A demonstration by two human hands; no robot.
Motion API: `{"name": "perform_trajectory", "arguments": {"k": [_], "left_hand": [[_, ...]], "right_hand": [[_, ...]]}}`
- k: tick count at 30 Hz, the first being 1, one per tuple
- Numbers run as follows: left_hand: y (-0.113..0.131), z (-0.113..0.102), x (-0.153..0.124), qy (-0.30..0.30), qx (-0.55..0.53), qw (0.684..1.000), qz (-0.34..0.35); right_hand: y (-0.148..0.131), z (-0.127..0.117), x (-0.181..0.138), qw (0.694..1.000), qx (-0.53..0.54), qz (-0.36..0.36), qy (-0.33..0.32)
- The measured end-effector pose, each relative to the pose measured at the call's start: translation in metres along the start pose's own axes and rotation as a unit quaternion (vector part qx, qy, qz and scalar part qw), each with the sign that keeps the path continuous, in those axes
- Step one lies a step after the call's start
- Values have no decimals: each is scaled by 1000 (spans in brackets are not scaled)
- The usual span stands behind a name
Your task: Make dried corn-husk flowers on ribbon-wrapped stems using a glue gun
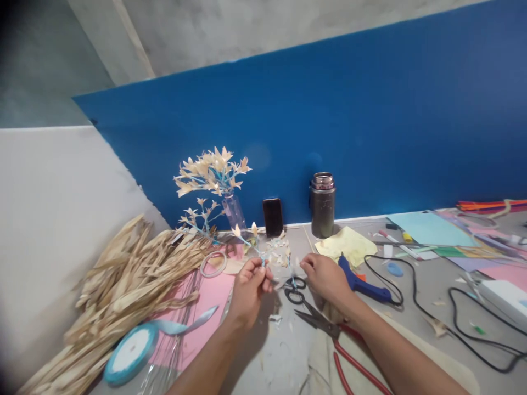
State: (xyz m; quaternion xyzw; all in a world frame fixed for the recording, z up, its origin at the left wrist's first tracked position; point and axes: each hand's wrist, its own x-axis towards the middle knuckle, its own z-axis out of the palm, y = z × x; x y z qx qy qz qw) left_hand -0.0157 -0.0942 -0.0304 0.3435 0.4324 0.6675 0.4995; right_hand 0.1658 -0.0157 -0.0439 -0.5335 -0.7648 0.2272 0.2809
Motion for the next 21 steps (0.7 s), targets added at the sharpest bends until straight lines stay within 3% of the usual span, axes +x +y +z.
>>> {"name": "perform_trajectory", "arguments": {"k": [6,13,18,21], "left_hand": [[2,-4,1,16,16,999,-36],[-2,0,-2,28,70,997,24],[-5,-3,1,29,53,998,30],[-5,-4,2,36,54,998,25]], "right_hand": [[-12,5,-12,992,-123,-14,-39],[-14,25,-20,984,-166,-29,-63],[-13,18,-13,989,-143,-10,-16],[-16,9,-13,994,-46,-25,97]]}}
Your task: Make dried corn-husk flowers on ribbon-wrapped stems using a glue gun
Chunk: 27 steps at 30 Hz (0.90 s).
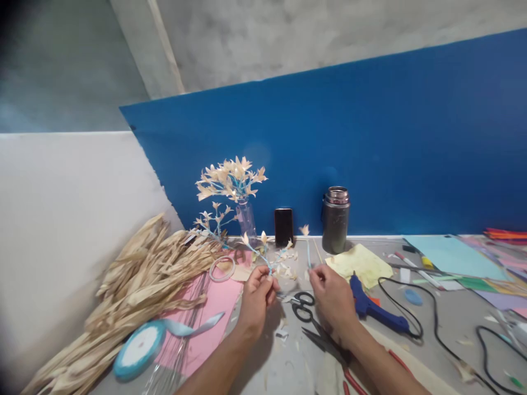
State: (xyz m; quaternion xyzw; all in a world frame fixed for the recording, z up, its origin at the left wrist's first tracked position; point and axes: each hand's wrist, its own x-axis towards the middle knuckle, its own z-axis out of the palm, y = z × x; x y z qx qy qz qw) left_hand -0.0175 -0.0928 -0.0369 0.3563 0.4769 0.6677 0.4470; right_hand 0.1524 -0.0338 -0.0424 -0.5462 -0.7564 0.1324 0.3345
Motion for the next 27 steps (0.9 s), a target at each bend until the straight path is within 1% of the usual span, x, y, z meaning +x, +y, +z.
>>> {"name": "perform_trajectory", "arguments": {"k": [2,3,4,6,8,16,19,23,27], "left_hand": [[1,1,-1,2,5,1000,-4],[1,1,-1,0,4,1000,-9],[1,2,-2,-5,-1,1000,-17],[0,5,-4,-16,-11,999,-36],[-2,8,-6,-24,-8,999,-46],[-10,12,-14,-57,26,998,-25],[-9,11,-15,-56,45,997,-20],[-9,9,-14,-34,81,996,3],[-11,8,-12,-33,103,994,12]], "right_hand": [[-4,-2,-4,993,87,-44,72],[-7,-2,-8,986,118,-77,86],[-10,0,-12,982,132,-112,81],[-15,4,-19,975,136,-167,49],[-18,9,-24,974,123,-189,19],[-12,13,-23,979,-3,-202,-15],[-14,13,-24,981,-2,-191,-28],[-18,13,-25,983,23,-177,-47],[-21,11,-27,985,35,-162,-55]]}}
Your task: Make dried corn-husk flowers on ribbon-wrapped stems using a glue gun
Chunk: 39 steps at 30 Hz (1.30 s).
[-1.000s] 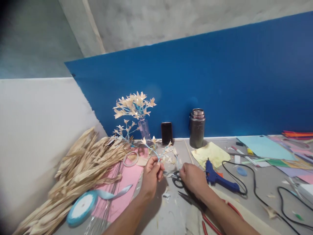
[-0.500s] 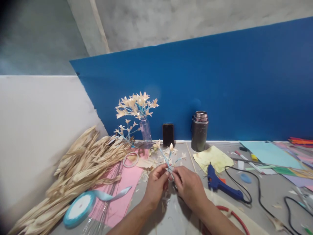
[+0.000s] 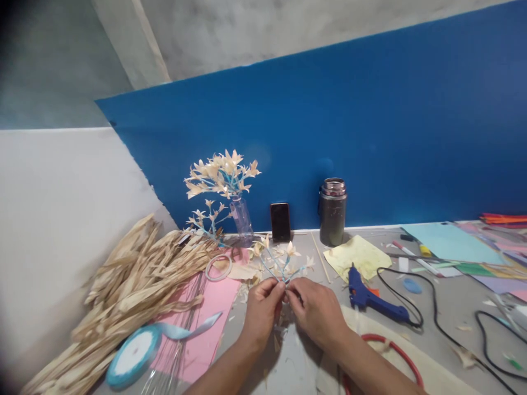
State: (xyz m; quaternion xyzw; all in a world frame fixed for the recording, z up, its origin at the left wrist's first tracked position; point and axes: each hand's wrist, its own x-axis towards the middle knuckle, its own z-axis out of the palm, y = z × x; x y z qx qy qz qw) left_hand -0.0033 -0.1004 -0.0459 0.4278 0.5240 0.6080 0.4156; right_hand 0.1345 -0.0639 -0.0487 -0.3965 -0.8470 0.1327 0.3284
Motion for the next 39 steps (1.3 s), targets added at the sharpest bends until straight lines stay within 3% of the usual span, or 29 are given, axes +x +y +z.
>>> {"name": "perform_trajectory", "arguments": {"k": [13,20,27,39], "left_hand": [[3,-1,4,55,25,998,29],[7,-2,3,58,4,998,26],[9,0,4,71,-53,996,-31],[9,1,5,96,-92,991,-29]], "right_hand": [[-1,-3,5,989,135,53,-22],[2,1,5,989,139,42,-26],[3,1,4,988,153,27,-23],[6,-2,3,994,94,-20,-47]]}}
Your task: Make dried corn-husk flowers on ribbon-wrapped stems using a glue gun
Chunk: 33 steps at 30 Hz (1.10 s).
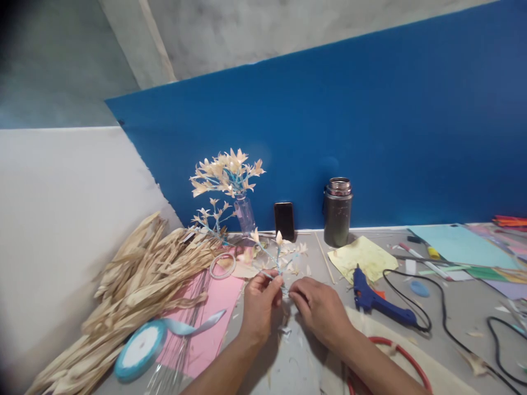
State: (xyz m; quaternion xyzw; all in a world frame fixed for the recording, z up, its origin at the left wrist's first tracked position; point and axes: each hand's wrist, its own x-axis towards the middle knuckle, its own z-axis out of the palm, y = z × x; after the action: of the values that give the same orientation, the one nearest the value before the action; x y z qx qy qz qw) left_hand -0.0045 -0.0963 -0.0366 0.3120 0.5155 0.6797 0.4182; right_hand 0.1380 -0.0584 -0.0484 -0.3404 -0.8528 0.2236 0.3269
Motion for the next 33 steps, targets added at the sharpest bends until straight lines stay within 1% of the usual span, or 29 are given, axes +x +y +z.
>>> {"name": "perform_trajectory", "arguments": {"k": [3,9,14,18,26,28,31,33], "left_hand": [[-2,-1,2,-4,11,1000,-10],[-5,-1,1,-37,21,999,-7],[-6,-1,0,-51,39,998,-14],[-6,0,0,-60,32,998,-14],[-4,-2,1,-56,37,998,-19],[-2,-2,0,-62,40,997,-10],[0,-3,-1,-76,57,995,21],[1,-5,-1,-82,76,993,39]], "right_hand": [[-1,1,0,1000,6,3,-12],[-1,4,2,998,50,39,-3],[-6,5,2,995,86,55,-9],[-10,4,2,992,111,67,-7],[-6,5,3,994,83,75,-12],[-2,6,3,994,76,72,-11],[2,7,4,995,69,70,-5],[3,6,5,994,65,81,16]]}}
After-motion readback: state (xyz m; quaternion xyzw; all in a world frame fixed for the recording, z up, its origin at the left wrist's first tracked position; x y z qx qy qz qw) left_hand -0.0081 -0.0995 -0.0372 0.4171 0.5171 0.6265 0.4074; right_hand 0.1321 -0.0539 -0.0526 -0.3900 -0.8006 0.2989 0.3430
